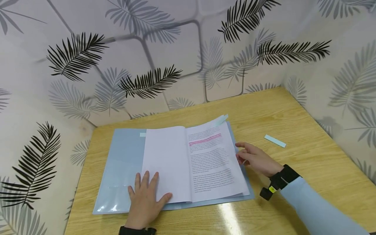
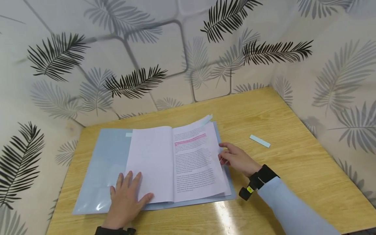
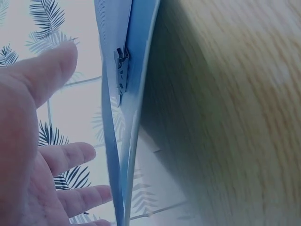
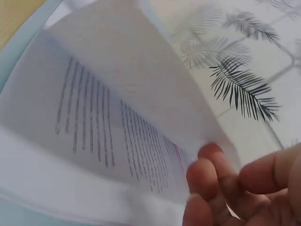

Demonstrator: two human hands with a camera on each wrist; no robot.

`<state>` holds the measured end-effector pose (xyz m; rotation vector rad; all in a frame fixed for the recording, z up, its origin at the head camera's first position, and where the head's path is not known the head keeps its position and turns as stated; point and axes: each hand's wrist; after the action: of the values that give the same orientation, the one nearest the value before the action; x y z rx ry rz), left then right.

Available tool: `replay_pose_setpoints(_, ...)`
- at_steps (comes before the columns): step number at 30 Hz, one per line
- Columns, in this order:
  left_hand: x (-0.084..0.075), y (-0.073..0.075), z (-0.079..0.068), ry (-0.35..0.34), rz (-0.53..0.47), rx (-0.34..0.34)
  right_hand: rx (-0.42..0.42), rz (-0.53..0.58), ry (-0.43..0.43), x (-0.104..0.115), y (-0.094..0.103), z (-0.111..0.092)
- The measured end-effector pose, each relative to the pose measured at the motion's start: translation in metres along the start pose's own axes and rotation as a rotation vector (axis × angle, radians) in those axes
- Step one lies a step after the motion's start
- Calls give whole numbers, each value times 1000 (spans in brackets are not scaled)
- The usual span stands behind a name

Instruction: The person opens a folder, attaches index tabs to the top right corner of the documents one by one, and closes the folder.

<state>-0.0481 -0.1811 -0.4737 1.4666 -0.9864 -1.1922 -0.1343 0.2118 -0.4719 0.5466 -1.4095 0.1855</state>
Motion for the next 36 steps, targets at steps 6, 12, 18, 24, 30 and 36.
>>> replay_pose_setpoints(6, -2, 3, -1, 9, -9, -12, 222, 232, 75, -12, -5, 17)
replay_pose_setpoints(12, 1, 4, 0, -11, -29, -25, 256, 29, 216, 0, -34, 43)
replay_pose_setpoints(18, 4, 6, 0, -43, -64, -100, 302, -377, 320, 7, -69, 71)
replay_pose_setpoints(24, 7, 15, 2, -28, -163, -158, 348, -605, 342, 12, -97, 89)
replay_pose_setpoints(30, 7, 30, 4, -58, -375, -328, 391, -751, 313, 12, -113, 98)
replay_pose_setpoints(36, -4, 35, 5, -110, -250, -215, 380, -813, 298, 9, -122, 105)
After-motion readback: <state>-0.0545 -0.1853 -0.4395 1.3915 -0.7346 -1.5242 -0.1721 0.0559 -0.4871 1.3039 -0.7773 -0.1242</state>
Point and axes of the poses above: each hand's wrist, its own z-axis towards the middle knuckle, its own y-axis out of the back of the hand, x = y × z, and after that the axes turned 15 degrees about y, right-handed
